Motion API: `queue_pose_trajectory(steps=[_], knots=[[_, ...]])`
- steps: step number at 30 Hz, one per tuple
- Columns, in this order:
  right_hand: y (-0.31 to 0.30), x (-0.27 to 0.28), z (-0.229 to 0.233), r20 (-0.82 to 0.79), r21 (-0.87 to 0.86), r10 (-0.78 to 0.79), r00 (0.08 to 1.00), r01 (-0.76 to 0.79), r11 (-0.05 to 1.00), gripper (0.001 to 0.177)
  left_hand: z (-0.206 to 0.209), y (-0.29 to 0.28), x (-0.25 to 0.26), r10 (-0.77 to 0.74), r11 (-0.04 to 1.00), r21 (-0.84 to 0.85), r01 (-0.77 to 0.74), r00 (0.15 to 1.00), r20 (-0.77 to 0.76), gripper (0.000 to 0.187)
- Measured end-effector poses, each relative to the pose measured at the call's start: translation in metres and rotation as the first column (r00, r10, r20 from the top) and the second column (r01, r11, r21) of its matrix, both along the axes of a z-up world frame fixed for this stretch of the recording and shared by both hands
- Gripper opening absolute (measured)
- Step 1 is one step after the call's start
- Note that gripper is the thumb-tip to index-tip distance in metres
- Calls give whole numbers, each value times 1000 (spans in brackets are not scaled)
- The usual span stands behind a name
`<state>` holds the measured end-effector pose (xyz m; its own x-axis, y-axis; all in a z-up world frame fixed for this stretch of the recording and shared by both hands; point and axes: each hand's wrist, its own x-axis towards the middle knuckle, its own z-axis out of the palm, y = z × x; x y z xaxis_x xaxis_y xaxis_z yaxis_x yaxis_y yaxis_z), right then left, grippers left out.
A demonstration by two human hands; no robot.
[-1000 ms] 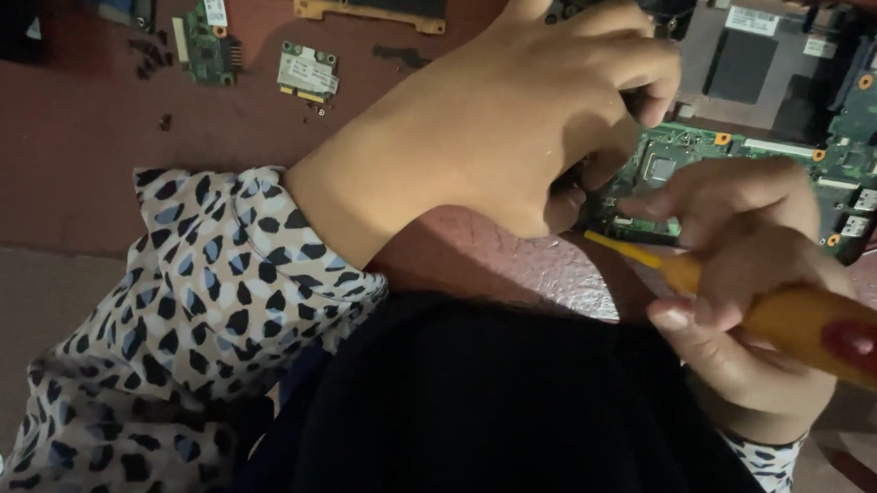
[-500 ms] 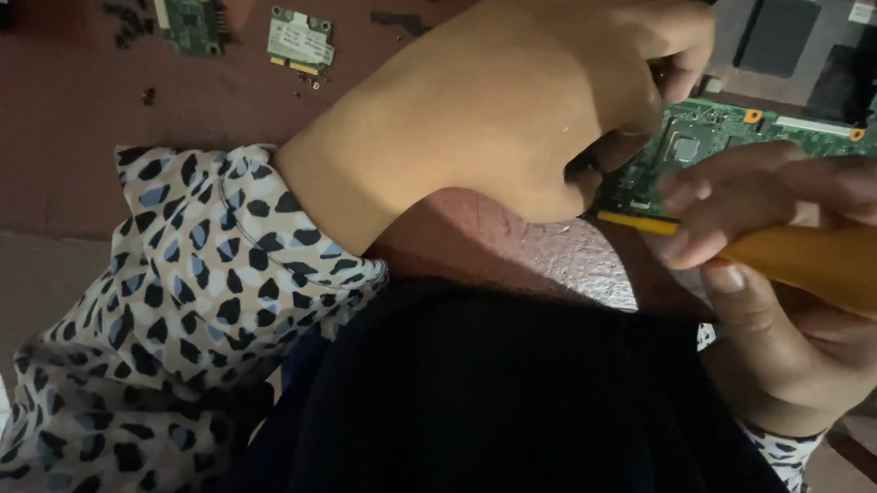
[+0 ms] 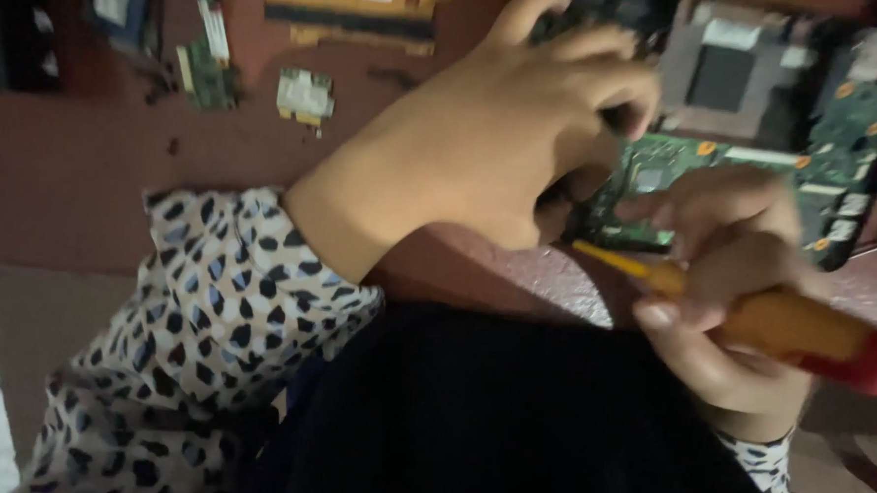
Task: Disassembling a laptop to remove the motherboard and other internal components using a screwdriver.
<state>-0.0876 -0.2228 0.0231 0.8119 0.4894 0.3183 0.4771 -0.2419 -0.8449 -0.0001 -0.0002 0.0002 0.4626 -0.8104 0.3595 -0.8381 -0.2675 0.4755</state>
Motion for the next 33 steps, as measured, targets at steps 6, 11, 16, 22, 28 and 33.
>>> queue_pose_trajectory(steps=[6,11,16,22,28,33], knots=[[5,-8,11,-163,109,-43,986,61,992,30,16,-3,3,-8,998,61,16,993,-118,14],[6,-8,12,-182,168,-33,983,64,984,43,31,-5,1,-3,971,230,69,962,-274,10],[8,1,13,-159,243,121,980,-80,967,34,29,-8,-4,-5,953,295,70,977,-215,56],[14,9,33,-227,154,43,973,-8,988,24,16,-12,-1,-1,987,163,15,997,-83,48],[12,19,34,-209,129,86,974,-60,990,17,14,-14,0,28,996,84,-26,999,-23,40],[6,33,23,-145,88,110,983,-98,991,16,1,-18,6,58,996,61,-60,998,19,43]])
